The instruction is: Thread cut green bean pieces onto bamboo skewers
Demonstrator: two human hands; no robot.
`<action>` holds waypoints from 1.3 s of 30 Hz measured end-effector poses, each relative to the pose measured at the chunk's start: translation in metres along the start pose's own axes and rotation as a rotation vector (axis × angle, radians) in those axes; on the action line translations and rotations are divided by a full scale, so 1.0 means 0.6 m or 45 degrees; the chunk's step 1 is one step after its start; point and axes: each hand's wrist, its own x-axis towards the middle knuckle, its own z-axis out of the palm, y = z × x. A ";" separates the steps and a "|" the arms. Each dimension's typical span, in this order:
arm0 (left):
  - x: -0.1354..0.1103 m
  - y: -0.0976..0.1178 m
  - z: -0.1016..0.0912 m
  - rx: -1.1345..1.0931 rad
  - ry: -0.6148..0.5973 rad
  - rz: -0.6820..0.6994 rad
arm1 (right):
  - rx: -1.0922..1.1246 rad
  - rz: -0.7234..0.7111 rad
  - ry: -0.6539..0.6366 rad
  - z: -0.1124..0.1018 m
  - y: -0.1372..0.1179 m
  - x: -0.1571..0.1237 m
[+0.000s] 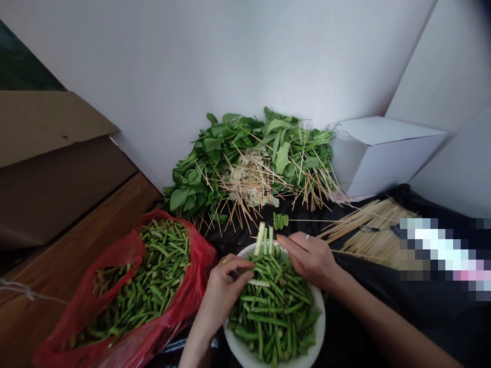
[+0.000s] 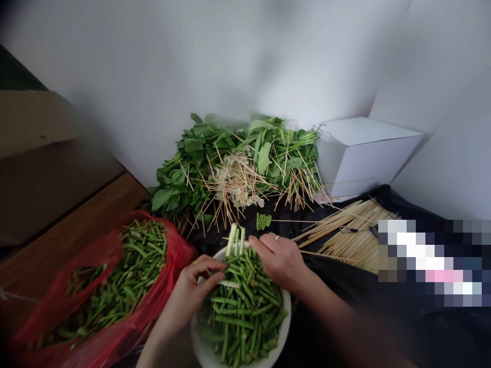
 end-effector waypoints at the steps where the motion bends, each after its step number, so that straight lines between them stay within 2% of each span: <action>1: -0.003 -0.001 0.000 0.137 -0.060 0.046 | -0.008 0.000 -0.003 0.000 0.001 0.000; 5: -0.009 -0.001 0.009 0.416 -0.234 0.128 | -0.019 -0.008 -0.034 0.003 -0.002 -0.003; 8: -0.015 0.011 -0.003 0.385 -0.268 0.138 | 0.008 -0.006 -0.045 0.005 -0.004 -0.003; 10: -0.025 0.022 -0.028 0.189 -0.313 0.138 | 0.014 -0.007 -0.043 0.004 -0.003 -0.002; 13: -0.041 0.036 -0.074 -0.332 -0.487 0.171 | 0.006 -0.011 -0.038 0.004 -0.002 -0.001; 15: -0.047 0.038 -0.091 -0.587 -0.515 0.280 | 0.009 -0.012 -0.040 0.004 -0.002 -0.001; 16: -0.047 0.037 -0.093 -0.612 -0.505 0.263 | 0.010 -0.014 -0.040 0.004 -0.002 -0.002; 18: -0.043 0.031 -0.082 -0.500 -0.503 0.174 | 0.007 -0.019 -0.041 0.005 -0.002 -0.002; 20: -0.037 0.020 -0.060 -0.197 -0.498 0.071 | -0.005 -0.018 -0.037 0.005 -0.002 -0.003; 23: -0.029 0.000 -0.027 0.281 -0.421 0.043 | -0.017 -0.015 -0.030 0.005 -0.002 -0.003; 25: -0.026 -0.007 -0.016 0.409 -0.419 0.065 | -0.018 -0.016 -0.036 0.005 -0.002 -0.002; 27: -0.023 -0.006 -0.014 0.405 -0.420 0.086 | -0.010 -0.016 -0.036 0.004 -0.002 -0.001; 30: -0.013 0.000 -0.014 0.248 -0.276 0.056 | 0.017 -0.008 -0.015 0.003 -0.001 0.000; 34: 0.005 -0.008 -0.011 -0.098 0.037 -0.151 | 0.059 0.043 -0.004 0.004 0.000 -0.002; 39: 0.019 -0.022 -0.003 -0.651 0.174 -0.377 | 0.088 0.098 0.004 0.004 -0.002 -0.003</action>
